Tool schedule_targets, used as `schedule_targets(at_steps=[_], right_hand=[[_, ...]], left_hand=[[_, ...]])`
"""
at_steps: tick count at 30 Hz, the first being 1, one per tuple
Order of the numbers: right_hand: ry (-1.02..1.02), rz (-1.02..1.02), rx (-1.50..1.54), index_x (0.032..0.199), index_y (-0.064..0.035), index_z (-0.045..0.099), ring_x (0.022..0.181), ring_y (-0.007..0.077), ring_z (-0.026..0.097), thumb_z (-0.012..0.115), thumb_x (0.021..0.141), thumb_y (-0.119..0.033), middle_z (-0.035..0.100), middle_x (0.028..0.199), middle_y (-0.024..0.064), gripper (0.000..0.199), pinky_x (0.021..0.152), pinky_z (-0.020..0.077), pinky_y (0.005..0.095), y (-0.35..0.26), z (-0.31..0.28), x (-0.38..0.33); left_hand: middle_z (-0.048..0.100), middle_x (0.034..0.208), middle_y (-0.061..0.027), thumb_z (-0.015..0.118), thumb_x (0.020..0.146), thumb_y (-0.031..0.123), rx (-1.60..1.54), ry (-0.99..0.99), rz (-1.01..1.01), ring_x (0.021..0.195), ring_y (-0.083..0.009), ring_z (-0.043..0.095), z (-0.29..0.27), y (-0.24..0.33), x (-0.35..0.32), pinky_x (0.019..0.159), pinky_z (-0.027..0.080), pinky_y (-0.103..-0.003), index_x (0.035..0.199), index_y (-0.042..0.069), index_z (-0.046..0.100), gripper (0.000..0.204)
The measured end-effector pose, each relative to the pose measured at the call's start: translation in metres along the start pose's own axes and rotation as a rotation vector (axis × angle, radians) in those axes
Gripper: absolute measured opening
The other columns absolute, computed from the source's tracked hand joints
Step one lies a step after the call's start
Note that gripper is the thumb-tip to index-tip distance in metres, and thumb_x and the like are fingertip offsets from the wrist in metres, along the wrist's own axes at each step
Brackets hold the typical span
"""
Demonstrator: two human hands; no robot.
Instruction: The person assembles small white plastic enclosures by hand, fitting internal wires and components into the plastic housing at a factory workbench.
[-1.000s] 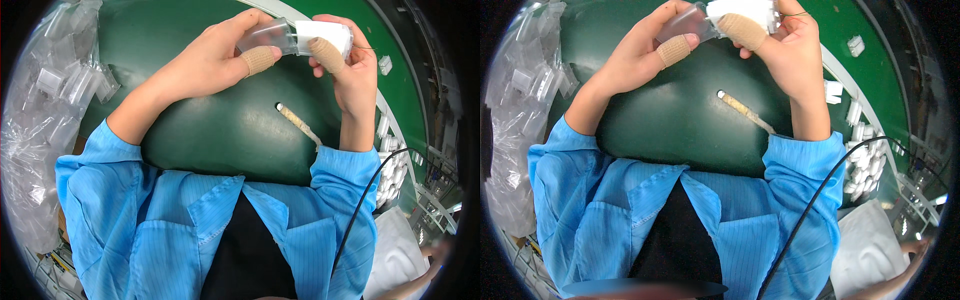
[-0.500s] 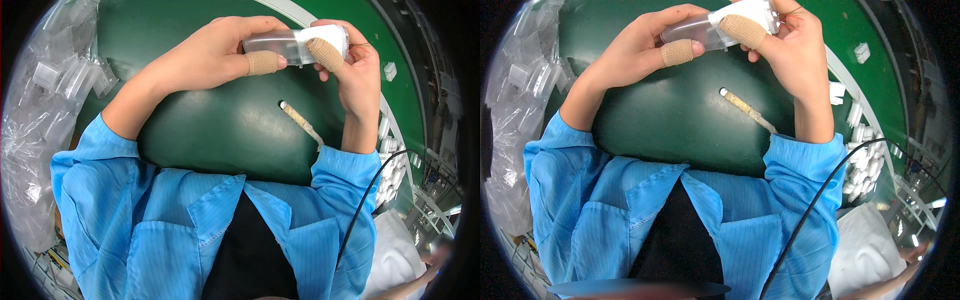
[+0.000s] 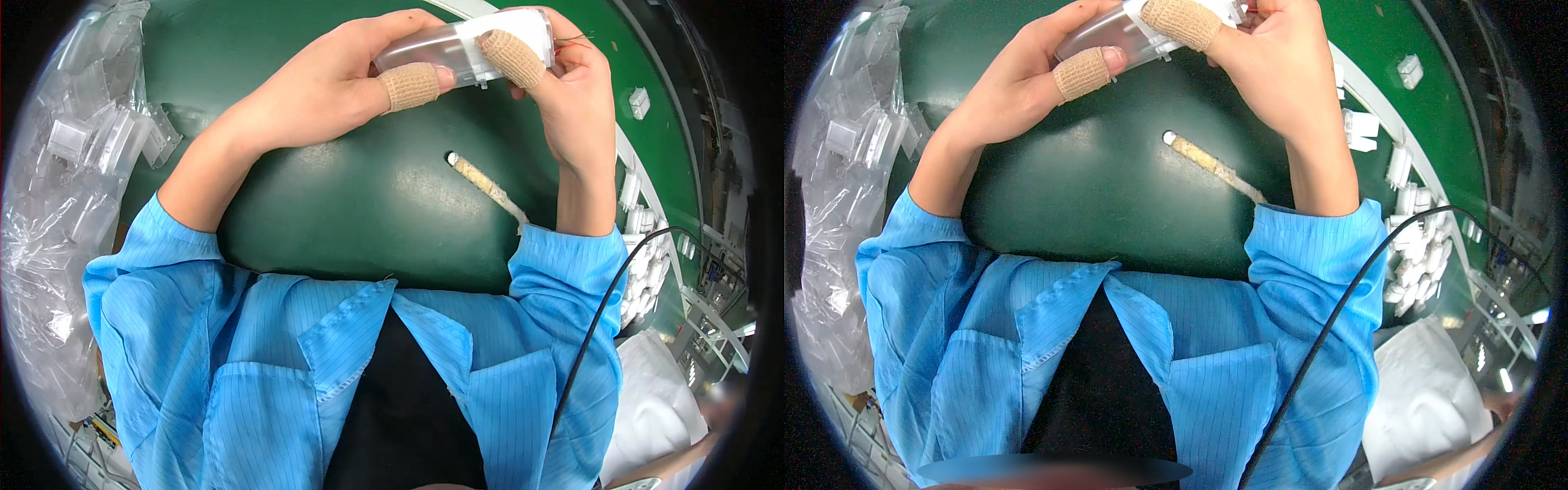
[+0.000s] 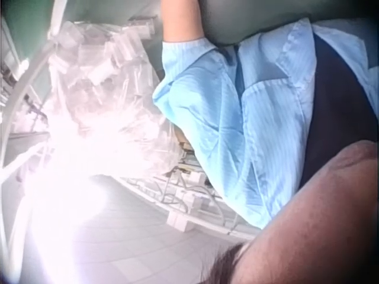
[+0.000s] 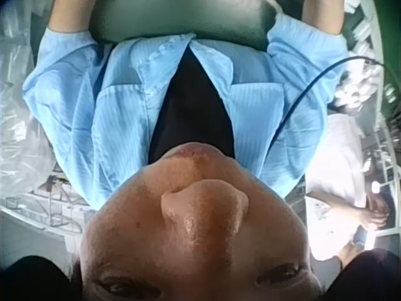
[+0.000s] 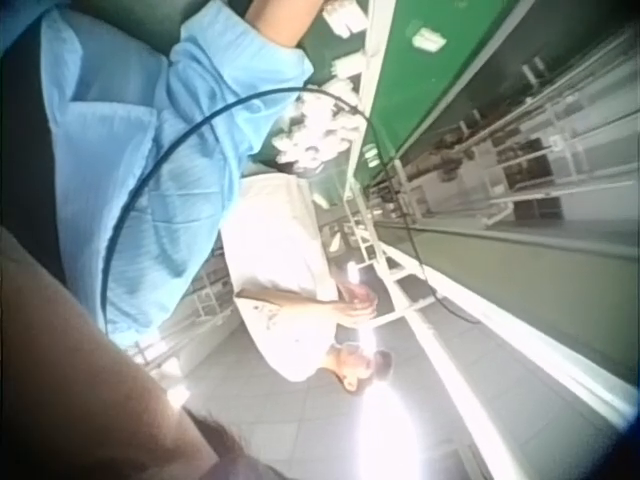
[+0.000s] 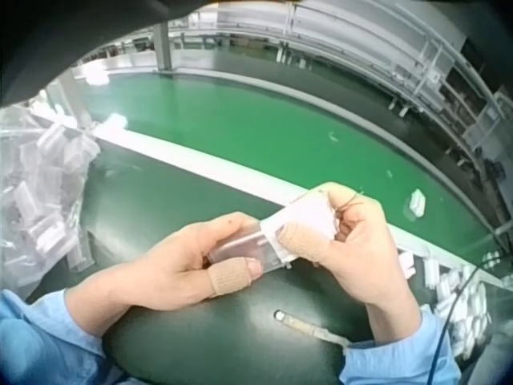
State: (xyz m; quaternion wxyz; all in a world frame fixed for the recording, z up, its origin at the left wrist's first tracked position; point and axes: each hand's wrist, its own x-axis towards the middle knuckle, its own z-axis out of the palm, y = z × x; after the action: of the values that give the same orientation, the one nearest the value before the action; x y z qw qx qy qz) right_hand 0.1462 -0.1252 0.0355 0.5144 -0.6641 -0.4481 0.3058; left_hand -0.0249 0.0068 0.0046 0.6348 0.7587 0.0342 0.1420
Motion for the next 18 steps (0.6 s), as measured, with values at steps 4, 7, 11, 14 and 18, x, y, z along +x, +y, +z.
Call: schedule_targets(at_steps=[4, 7, 11, 14, 18], right_hand=[[0.045, 0.008, 0.003, 0.101, 0.0000, 0.061, 0.071, 0.0077, 0.058, 0.073, 0.074, -0.009, 0.064, 0.085, 0.0043, 0.031, 0.060, 0.0457, 0.0206, -0.003, 0.003, -0.002], [0.071, -0.137, -0.076, 0.102, -0.0012, 0.060, 0.076, 0.0053, 0.056, 0.069, 0.078, -0.008, 0.063, 0.089, 0.0007, 0.026, 0.065, 0.0435, 0.0185, 0.004, 0.006, -0.004], [0.012, -0.104, 0.069, 0.104, -0.0016, 0.059, 0.084, 0.0075, 0.057, 0.068, 0.079, -0.007, 0.062, 0.093, 0.0015, 0.027, 0.075, 0.0450, 0.0213, 0.007, 0.006, -0.002], [0.032, -0.077, 0.211, 0.104, -0.0002, 0.058, 0.087, 0.0091, 0.057, 0.066, 0.080, -0.005, 0.061, 0.096, 0.0028, 0.026, 0.079, 0.0442, 0.0222, 0.008, 0.009, -0.004], [0.180, -0.046, 0.460, 0.105, 0.0014, 0.058, 0.088, 0.0101, 0.057, 0.064, 0.080, -0.003, 0.061, 0.097, 0.0039, 0.026, 0.080, 0.0436, 0.0224, 0.004, 0.022, -0.004]], left_hand=[[0.058, 0.086, -0.0036, 0.060, 0.088, 0.025, 0.017, -0.007, 0.002, 0.077, -0.0090, 0.052, 0.000, -0.001, 0.000, 0.069, 0.043, -0.024, 0.113, 0.002, 0.054, 0.034], [0.059, 0.087, -0.0040, 0.060, 0.088, 0.024, -0.044, 0.027, 0.006, 0.078, -0.0094, 0.052, 0.005, -0.002, 0.000, 0.068, 0.044, -0.025, 0.113, 0.002, 0.054, 0.034], [0.055, 0.098, -0.0022, 0.057, 0.091, 0.019, 0.052, 0.026, 0.002, 0.094, -0.0095, 0.050, 0.004, 0.002, -0.004, 0.085, 0.041, -0.025, 0.117, 0.002, 0.048, 0.032], [0.056, 0.100, -0.0029, 0.058, 0.090, 0.019, 0.086, -0.025, -0.020, 0.094, -0.0094, 0.050, 0.003, 0.006, -0.005, 0.084, 0.041, -0.024, 0.118, 0.002, 0.048, 0.034], [0.056, 0.100, -0.0030, 0.059, 0.090, 0.019, 0.091, 0.002, -0.011, 0.094, -0.0091, 0.050, 0.003, 0.007, -0.005, 0.084, 0.041, -0.024, 0.118, 0.003, 0.049, 0.034]])
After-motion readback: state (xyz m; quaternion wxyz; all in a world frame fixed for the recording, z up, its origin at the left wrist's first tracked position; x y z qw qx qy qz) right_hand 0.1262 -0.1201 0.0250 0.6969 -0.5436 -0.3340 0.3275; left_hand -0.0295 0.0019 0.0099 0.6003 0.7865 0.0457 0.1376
